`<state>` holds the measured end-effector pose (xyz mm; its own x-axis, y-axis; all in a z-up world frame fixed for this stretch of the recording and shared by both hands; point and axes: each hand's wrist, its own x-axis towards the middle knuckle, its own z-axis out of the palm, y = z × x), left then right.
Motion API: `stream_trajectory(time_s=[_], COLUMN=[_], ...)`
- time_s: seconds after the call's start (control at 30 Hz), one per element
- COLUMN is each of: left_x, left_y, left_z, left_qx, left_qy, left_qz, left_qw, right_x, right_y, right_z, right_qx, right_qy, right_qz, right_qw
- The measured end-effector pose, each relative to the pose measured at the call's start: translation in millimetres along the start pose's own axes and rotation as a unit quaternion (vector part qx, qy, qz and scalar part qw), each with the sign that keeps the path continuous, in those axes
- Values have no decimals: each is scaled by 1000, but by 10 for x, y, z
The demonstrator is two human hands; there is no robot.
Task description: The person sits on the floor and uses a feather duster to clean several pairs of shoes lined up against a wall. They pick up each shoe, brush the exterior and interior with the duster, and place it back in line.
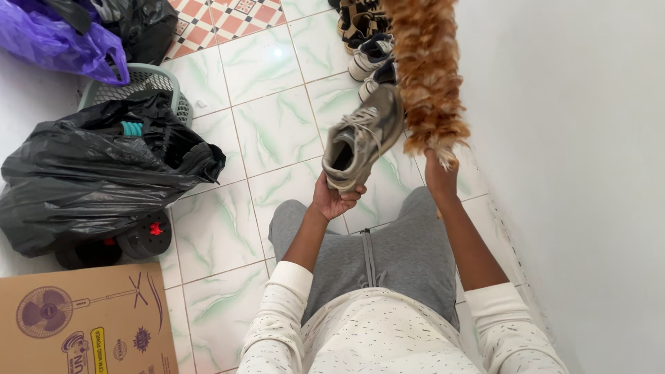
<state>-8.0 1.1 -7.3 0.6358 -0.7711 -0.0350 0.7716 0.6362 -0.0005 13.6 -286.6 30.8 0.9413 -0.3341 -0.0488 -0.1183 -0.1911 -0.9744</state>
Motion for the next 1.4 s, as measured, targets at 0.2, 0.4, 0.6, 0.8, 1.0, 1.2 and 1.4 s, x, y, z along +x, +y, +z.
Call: stream_trajectory(time_s=[0.2, 0.4, 0.6, 0.8, 1.0, 1.2, 1.4], left_x=[94, 218, 304, 678, 1172, 1769, 2273], left_y=[-78, -200, -200, -266, -419, -320, -75], left_z=[-188, -336, -470, -318, -376, -1178, -1865], left_qx=[150, 153, 159, 356, 579, 658, 678], left_qy=[143, 172, 148, 419, 469, 494, 467], left_qz=[-61, -106, -142, -4, -32, 32, 38], left_qw=[976, 967, 966, 835, 666, 568, 565], right_x=[-100, -251, -266, 18, 328, 795, 1250], right_y=[-446, -352, 80, 568, 993, 1327, 1782], right_z=[126, 297, 329, 377, 398, 485, 490], right_qx=[-234, -113, -117, -169, -167, -155, -190], right_qy=[-129, -177, -110, -31, -5, -6, -23], right_qz=[-12, -65, -100, -221, -219, -139, -46], right_qw=[963, 976, 982, 960, 961, 978, 980])
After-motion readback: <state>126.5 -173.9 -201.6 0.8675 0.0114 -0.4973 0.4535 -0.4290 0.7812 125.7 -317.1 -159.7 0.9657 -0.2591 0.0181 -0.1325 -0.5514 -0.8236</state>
